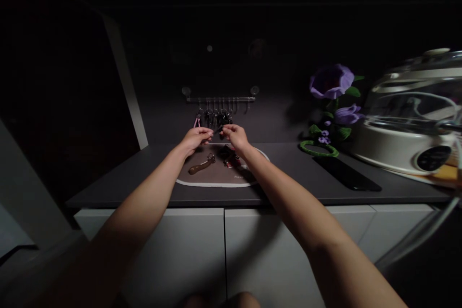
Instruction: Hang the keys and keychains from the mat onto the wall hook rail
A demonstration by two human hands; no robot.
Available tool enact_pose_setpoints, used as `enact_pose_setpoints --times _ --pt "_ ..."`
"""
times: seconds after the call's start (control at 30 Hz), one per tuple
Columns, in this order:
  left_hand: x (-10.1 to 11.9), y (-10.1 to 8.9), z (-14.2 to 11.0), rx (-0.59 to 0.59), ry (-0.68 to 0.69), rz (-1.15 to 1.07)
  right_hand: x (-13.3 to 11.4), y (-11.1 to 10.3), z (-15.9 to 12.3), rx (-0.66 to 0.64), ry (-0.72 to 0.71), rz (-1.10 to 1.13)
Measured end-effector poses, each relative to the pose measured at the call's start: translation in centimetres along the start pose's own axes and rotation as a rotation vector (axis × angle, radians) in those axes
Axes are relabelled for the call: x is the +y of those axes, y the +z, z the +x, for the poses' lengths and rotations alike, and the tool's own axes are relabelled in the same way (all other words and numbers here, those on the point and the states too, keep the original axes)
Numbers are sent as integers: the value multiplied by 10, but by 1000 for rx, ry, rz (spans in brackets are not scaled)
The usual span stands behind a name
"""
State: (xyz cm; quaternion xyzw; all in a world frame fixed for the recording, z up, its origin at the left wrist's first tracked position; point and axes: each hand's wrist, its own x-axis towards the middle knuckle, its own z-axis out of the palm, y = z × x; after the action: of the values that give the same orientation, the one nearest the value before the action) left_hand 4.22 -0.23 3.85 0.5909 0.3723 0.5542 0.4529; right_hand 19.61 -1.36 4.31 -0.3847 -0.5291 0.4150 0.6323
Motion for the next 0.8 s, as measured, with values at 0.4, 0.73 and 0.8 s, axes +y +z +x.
enact_pose_setpoints --times 0.4,0.73,0.8 --pt "-4 -13 -1 -231 -101 392 24 -22 -18 -44 -358 -807" --pt "-19 -26 10 -490 -37 688 24 -21 -17 -31 -391 -977" --pt "-23 -27 12 -503 -28 730 25 -20 -17 -41 -391 -984"
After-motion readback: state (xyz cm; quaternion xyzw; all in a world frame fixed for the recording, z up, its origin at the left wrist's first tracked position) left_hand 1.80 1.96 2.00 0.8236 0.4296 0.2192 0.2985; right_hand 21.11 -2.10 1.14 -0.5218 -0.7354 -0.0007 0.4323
